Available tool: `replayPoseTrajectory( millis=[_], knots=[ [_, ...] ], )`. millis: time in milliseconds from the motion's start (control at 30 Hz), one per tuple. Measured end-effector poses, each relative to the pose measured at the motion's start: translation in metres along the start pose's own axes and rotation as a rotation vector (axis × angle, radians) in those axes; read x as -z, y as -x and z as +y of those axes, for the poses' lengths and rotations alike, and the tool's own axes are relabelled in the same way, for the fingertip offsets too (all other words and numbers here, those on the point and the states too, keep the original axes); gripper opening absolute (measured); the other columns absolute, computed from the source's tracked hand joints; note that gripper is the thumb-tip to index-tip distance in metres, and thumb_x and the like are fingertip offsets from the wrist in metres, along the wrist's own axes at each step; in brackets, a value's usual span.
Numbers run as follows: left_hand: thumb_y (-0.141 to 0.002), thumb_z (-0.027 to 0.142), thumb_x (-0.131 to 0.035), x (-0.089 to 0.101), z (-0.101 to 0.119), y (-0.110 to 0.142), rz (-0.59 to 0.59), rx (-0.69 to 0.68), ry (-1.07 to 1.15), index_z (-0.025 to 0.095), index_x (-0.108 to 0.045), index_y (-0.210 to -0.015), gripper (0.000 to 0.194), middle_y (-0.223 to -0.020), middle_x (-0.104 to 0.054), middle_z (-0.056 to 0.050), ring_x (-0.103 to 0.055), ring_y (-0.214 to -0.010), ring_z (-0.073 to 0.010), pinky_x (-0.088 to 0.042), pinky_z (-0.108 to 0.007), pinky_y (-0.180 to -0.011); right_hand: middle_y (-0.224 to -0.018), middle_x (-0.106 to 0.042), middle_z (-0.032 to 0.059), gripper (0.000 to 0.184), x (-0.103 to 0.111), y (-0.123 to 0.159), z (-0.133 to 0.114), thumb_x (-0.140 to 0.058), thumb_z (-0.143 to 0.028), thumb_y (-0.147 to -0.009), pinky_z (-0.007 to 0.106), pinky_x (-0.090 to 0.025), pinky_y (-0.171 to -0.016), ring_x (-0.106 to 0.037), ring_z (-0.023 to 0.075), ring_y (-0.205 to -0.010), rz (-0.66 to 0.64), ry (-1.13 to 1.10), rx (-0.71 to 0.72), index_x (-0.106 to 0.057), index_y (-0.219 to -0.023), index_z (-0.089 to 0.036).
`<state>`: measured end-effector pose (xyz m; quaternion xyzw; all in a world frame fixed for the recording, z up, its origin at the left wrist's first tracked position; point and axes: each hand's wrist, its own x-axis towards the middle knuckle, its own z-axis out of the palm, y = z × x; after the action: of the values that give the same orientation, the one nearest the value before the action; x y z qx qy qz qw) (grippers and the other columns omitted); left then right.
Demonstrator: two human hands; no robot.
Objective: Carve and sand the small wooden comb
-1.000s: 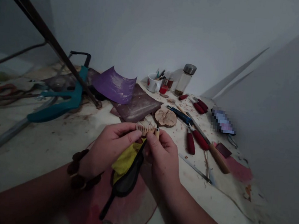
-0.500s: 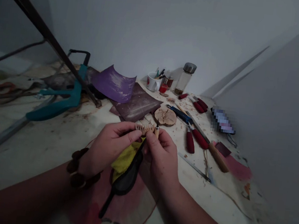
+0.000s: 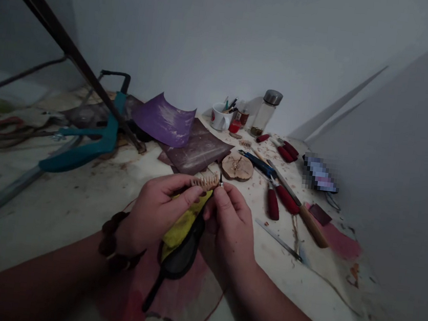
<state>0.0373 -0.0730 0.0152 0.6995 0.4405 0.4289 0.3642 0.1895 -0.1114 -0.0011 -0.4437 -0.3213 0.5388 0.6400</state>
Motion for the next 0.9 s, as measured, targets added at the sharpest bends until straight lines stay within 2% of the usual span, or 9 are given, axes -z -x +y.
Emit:
replayPoseTrajectory(
  millis=[100,267,400,567,733,900],
  knots=[
    [-0.107,0.041,-0.067,0.001,0.002,-0.001,0.014,0.036,0.023,0.026,-0.084,-0.099,0.024,-0.097,-0.082,-0.001,-0.071,-0.092,-0.0231,-0.055,-0.033,-0.082,-0.062,-0.058,-0.0032,0.031,0.002,0.002,0.003,-0.078,-0.053,-0.102,0.023,-0.033,-0.051,-0.043,0.0122,-0.056,0.000,0.044,0.016,-0.070,-0.096,-0.023],
    [-0.109,0.038,-0.065,0.004,0.003,-0.002,0.018,0.057,0.105,0.024,-0.083,-0.105,0.023,-0.099,-0.081,-0.001,-0.072,-0.095,-0.0219,-0.056,-0.031,-0.085,-0.065,-0.063,-0.0022,0.030,0.003,0.005,0.007,-0.082,-0.049,-0.099,0.022,-0.034,-0.052,-0.049,0.0122,-0.058,-0.020,0.089,-0.017,-0.076,-0.111,-0.022],
    [-0.109,0.037,-0.064,0.005,0.003,-0.002,0.012,0.053,0.134,0.023,-0.083,-0.102,0.024,-0.098,-0.081,-0.002,-0.073,-0.095,-0.0225,-0.058,-0.032,-0.087,-0.064,-0.064,-0.0012,0.031,-0.002,0.007,0.001,-0.083,-0.051,-0.096,0.024,-0.037,-0.052,-0.050,0.0133,-0.057,-0.022,0.104,-0.024,-0.078,-0.106,-0.022],
    [-0.108,0.036,-0.066,0.004,0.002,-0.001,0.031,0.044,0.139,0.026,-0.087,-0.113,0.024,-0.111,-0.085,-0.002,-0.077,-0.105,-0.0247,-0.060,-0.035,-0.095,-0.065,-0.064,-0.0012,0.027,-0.005,0.008,-0.001,-0.083,-0.048,-0.097,0.023,-0.036,-0.052,-0.049,0.0122,-0.056,-0.046,0.087,-0.044,-0.075,-0.094,-0.022],
    [-0.105,0.041,-0.070,0.003,-0.001,-0.002,0.073,0.096,0.154,0.028,-0.089,-0.117,0.025,-0.117,-0.087,-0.003,-0.079,-0.109,-0.0271,-0.063,-0.038,-0.096,-0.068,-0.070,0.0004,0.033,-0.004,0.011,0.012,-0.078,-0.055,-0.100,0.024,-0.034,-0.046,-0.048,0.0117,-0.048,-0.148,0.022,-0.126,-0.069,-0.095,-0.024],
    [-0.107,0.041,-0.069,0.003,-0.002,-0.002,0.060,0.110,0.142,0.028,-0.089,-0.115,0.025,-0.112,-0.087,-0.002,-0.079,-0.105,-0.0256,-0.062,-0.037,-0.095,-0.063,-0.069,-0.0011,0.035,-0.002,0.012,0.016,-0.076,-0.057,-0.102,0.022,-0.030,-0.041,-0.044,0.0098,-0.042,-0.175,0.008,-0.156,-0.069,-0.098,-0.024]
  ],
)
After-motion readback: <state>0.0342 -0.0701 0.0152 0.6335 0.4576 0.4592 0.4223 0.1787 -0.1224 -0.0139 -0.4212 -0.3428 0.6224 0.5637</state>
